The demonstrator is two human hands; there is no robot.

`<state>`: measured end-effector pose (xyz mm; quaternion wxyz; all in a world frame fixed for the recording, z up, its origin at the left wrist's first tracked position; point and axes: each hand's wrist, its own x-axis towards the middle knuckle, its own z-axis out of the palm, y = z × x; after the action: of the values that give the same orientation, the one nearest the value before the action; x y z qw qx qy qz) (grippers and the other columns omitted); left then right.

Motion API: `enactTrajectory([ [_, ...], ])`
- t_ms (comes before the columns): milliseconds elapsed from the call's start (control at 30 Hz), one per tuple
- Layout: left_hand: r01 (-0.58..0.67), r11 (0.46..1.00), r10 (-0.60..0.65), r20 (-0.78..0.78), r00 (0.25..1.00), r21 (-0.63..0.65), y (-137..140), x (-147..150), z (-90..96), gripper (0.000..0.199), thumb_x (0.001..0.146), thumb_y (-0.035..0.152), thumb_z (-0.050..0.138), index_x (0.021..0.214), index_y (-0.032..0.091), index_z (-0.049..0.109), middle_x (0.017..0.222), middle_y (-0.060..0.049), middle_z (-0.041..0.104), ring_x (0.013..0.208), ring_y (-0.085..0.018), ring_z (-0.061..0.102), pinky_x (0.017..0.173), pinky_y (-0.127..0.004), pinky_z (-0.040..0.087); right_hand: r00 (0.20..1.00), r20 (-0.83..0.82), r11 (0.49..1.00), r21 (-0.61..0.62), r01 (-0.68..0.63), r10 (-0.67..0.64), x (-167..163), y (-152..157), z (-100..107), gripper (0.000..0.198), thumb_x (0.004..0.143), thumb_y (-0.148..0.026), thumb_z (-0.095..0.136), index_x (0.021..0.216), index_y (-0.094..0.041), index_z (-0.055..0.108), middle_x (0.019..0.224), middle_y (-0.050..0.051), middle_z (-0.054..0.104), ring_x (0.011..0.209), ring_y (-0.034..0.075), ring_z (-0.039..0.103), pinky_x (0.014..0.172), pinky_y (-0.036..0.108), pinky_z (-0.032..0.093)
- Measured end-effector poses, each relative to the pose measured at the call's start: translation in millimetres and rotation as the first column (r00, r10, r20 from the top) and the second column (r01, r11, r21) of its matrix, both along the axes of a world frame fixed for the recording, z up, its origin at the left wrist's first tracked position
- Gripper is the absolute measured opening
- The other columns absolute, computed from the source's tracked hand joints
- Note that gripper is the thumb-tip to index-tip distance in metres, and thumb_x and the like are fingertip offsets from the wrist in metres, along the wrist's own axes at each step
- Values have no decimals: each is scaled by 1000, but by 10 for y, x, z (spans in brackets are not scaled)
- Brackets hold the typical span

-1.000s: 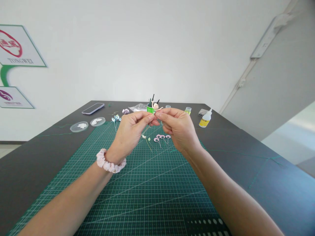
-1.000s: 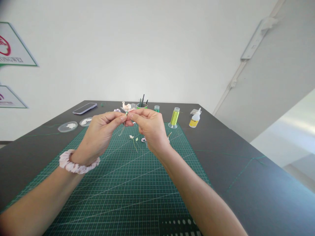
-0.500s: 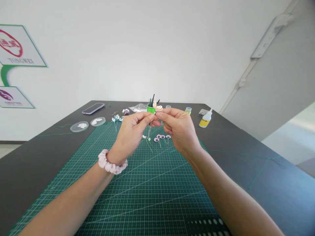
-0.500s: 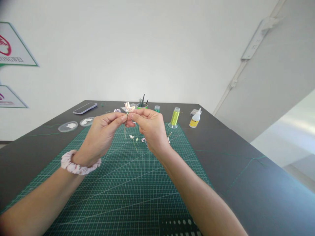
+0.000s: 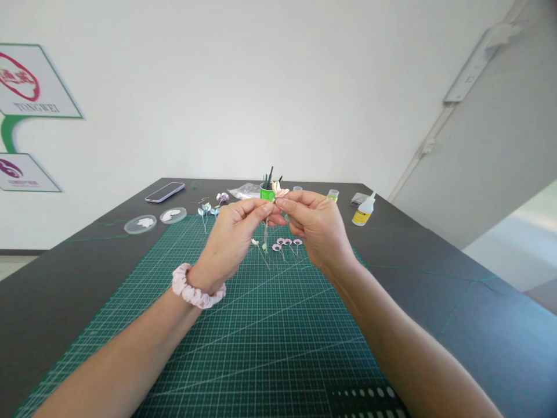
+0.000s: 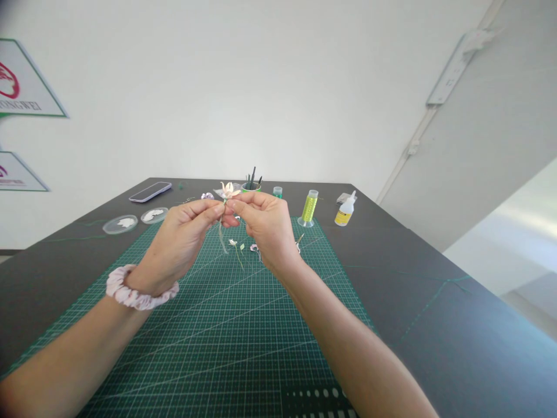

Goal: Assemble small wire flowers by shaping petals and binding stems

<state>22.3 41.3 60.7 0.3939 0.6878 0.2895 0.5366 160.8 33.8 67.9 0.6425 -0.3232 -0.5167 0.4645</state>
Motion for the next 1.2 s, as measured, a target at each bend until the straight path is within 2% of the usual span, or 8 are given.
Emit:
enactTrajectory([
  [233,59,996,-54,83,995,-70,-17,26,-1,21,86,21,57,71,20,72,73,-1,72,76,-15,61,82,-31,46,1000,-4,1000,5,-24,24,7,16,0,9,68,-24,73,62,-17,69,50,-4,56,38,2,24,38,25,13],
  [500,105,989,-94,108,990,-107,-19,33,13,24,86,22,56,70,20,73,70,-2,71,77,-16,61,84,-32,44,1000,18,1000,12,-15,15,23,32,-27,7,69,-23,72,65,-17,69,56,-2,62,39,2,29,38,25,14],
  [800,169,973,-145,150,978,-160,-48,55,48,29,86,21,54,62,18,70,65,-2,67,74,-15,59,80,-29,44,999,28,1000,11,-15,15,23,27,-10,7,68,-23,71,65,-17,69,54,-3,59,39,2,27,38,25,16],
  [1033,221,952,-185,174,967,-211,-46,57,53,30,86,21,53,61,17,69,62,-2,65,71,-15,59,78,-29,44,996,19,996,5,-87,87,35,29,-22,12,70,-26,70,63,-18,66,46,-4,54,39,4,28,37,24,15],
  [1200,256,929,-207,200,958,-266,-49,49,38,31,86,21,53,60,16,68,62,-2,63,68,-13,56,75,-27,43,990,-2,990,12,-143,143,57,30,-24,12,71,-25,70,62,-17,67,48,-3,58,37,3,27,37,24,14],
])
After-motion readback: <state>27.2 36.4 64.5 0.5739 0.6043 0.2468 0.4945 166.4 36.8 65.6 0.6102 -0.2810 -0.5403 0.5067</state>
